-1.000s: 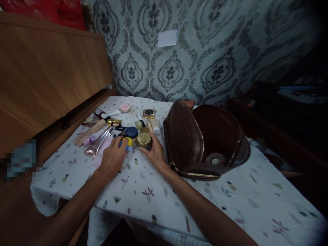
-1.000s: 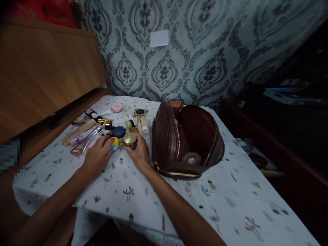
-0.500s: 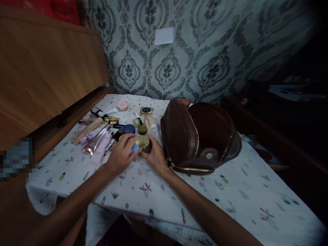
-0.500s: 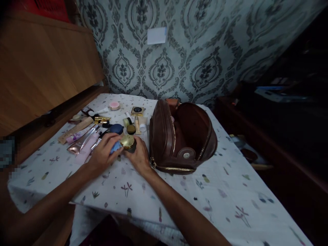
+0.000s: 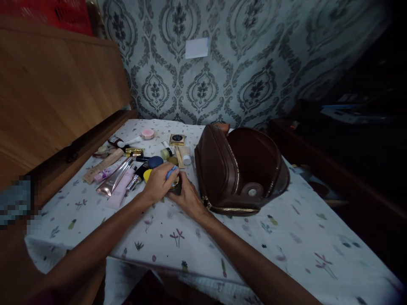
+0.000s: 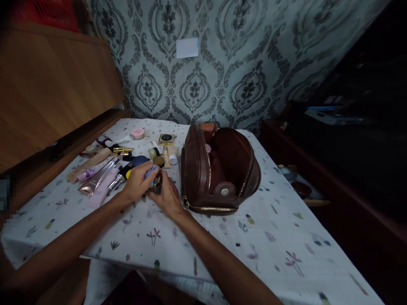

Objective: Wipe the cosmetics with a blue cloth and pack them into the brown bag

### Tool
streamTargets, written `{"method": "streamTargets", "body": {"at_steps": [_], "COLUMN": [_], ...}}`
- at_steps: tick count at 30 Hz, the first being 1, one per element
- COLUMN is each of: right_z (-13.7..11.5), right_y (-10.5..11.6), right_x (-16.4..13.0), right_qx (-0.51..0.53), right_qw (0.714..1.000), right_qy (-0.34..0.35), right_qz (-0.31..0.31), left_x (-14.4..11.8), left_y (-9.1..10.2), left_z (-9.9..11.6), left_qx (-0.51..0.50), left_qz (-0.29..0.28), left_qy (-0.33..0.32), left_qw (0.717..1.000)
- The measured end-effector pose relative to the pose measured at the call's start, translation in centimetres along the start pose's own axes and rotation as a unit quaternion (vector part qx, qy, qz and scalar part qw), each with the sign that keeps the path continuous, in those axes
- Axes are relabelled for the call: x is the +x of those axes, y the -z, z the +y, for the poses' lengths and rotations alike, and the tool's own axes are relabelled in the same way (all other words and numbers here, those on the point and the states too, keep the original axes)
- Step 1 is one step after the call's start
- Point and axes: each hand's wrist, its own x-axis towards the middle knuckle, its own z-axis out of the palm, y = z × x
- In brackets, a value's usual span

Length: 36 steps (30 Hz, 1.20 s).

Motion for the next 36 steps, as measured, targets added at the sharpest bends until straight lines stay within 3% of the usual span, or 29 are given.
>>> {"method": "streamTargets", "body": {"at_steps": [5,12,15,19,21,23,27,30,32,34,36], "right_z": [-0.6,-1.0,-0.7,0.0,0.2,0.2,-0.1,-0.6,-1.0,-1.4,-1.9], "right_y": [0.3,0.4,0.2,-0.1,-0.1,0.0,0.5,0.8,0.8,0.6,0.4], "right_x": [-0.3,-0.1,0.0,-0.1,-0.2,-0.3,-0.5,-0.5,-0.3,-0.1,0.1], "right_qx": [0.007,0.042,0.008,-0.034,-0.062,-0.091,-0.109,-0.061,0.002,0.104,0.246], "right_qw": [1.000,0.996,0.995,0.995,0.992,0.986,0.975,0.976,0.984,0.989,0.968], "right_qy": [-0.017,0.080,0.095,0.087,0.111,0.142,0.193,0.208,0.176,0.102,0.009], "right_qz": [-0.014,0.011,0.011,0.021,0.020,0.008,-0.018,-0.007,0.015,0.034,0.042], "left_x": [0.1,0.3,-0.4,-1.3,-1.3,-0.9,0.1,0.6,0.9,1.0,0.9], "left_y": [0.1,1.5,2.0,1.4,1.0,1.1,2.3,3.1,3.2,3.0,2.4], "left_z": [-0.2,-0.7,0.2,1.7,1.9,1.6,0.3,-0.3,-0.3,0.0,0.2], "left_qx": [-0.048,-0.215,-0.088,0.092,0.131,0.124,-0.003,-0.194,-0.332,-0.427,-0.466], "left_qz": [0.049,0.106,0.112,-0.024,-0.052,-0.055,-0.082,-0.092,-0.079,-0.050,-0.009], "left_qy": [0.050,0.129,0.046,-0.107,-0.086,-0.021,0.079,0.165,0.214,0.233,0.234], "left_qw": [0.996,0.962,0.989,0.990,0.986,0.991,0.993,0.963,0.915,0.872,0.853]}}
